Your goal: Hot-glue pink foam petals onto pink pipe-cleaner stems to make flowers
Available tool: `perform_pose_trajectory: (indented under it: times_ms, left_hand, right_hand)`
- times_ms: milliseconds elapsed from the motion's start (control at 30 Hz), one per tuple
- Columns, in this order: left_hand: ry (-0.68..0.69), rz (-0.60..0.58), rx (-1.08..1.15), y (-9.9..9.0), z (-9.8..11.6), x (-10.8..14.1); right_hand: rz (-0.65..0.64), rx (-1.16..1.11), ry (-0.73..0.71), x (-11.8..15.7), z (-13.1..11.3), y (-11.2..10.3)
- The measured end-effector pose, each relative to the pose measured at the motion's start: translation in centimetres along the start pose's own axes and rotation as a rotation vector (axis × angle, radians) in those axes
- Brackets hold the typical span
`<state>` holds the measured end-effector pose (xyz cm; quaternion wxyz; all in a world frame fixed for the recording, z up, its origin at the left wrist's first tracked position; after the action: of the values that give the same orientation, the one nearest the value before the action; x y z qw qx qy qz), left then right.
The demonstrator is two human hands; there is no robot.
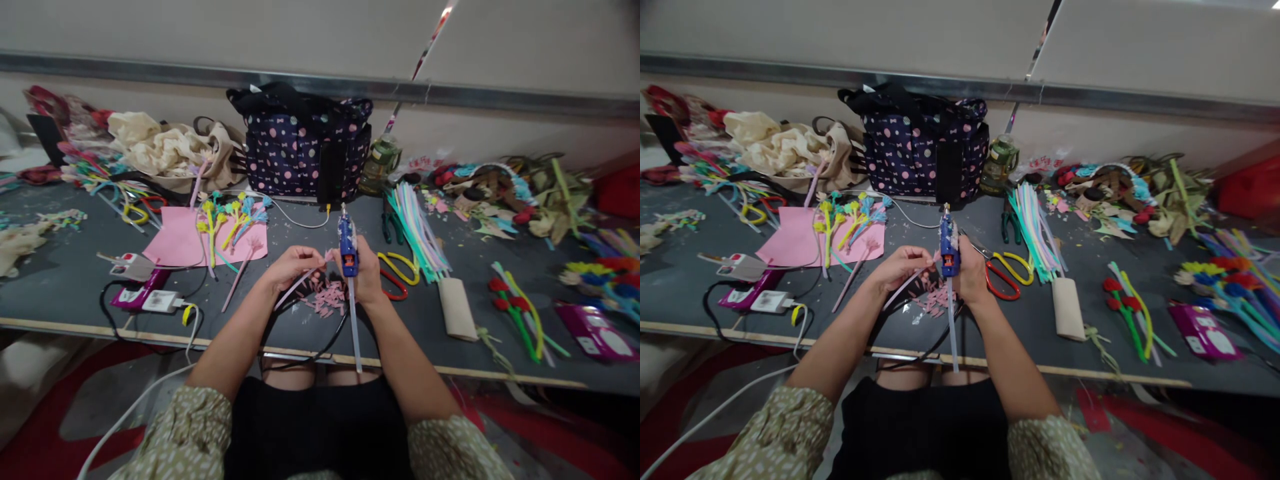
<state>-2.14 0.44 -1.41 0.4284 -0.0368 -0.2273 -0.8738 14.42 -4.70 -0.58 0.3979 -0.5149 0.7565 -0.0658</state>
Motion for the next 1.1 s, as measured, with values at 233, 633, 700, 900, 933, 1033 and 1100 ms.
perform_pose_trajectory:
  times_ms: [233,633,700,900,933,1033,1100]
  left_hand:
    - [0.029,0.033,-0.02,-0.6,-0.1,-0.4]
    - [0.25,0.218,0.148,-1.8,0.4,0.1]
    - [0.25,0.209,0.207,-2.0,0.5,0.1]
    - [0.225,0.221,0.296,-2.4,0.4,-0.1]
    - [0.22,0.226,0.308,-2.5,0.3,-0.2]
    - [0.211,0.233,0.341,-3.0,0.0,-0.4]
    - [0.218,0.241,0.352,-3.3,-0.2,-0.6]
  right_hand:
    - [0.182,-0.208,0.124,-0.5,-1.1,-0.7]
    - [0.268,-0.731,0.503,-0.8,0.5,0.8]
    - [0.25,-0.77,0.504,-0.7,0.5,1.0]
    - [0.043,-0.689,0.477,0.0,0.4,1.3]
    - [0.04,-0.682,0.462,0.1,0.4,1.4]
    - [0.029,-0.695,0.466,0.4,0.8,1.9]
    - [-0.008,-0.718,0.502,0.5,1.2,2.3]
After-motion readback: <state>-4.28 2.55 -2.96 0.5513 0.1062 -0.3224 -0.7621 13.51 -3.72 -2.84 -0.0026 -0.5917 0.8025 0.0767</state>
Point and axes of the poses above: each hand's wrist, its own x-axis away from the middle knuckle, its own y-axis out of the palm, z = x × y, the point moved 2 cm from there along -x, towards the middle knuckle, and after that the axes turned 1 degree about z, right-handed, at the moved point
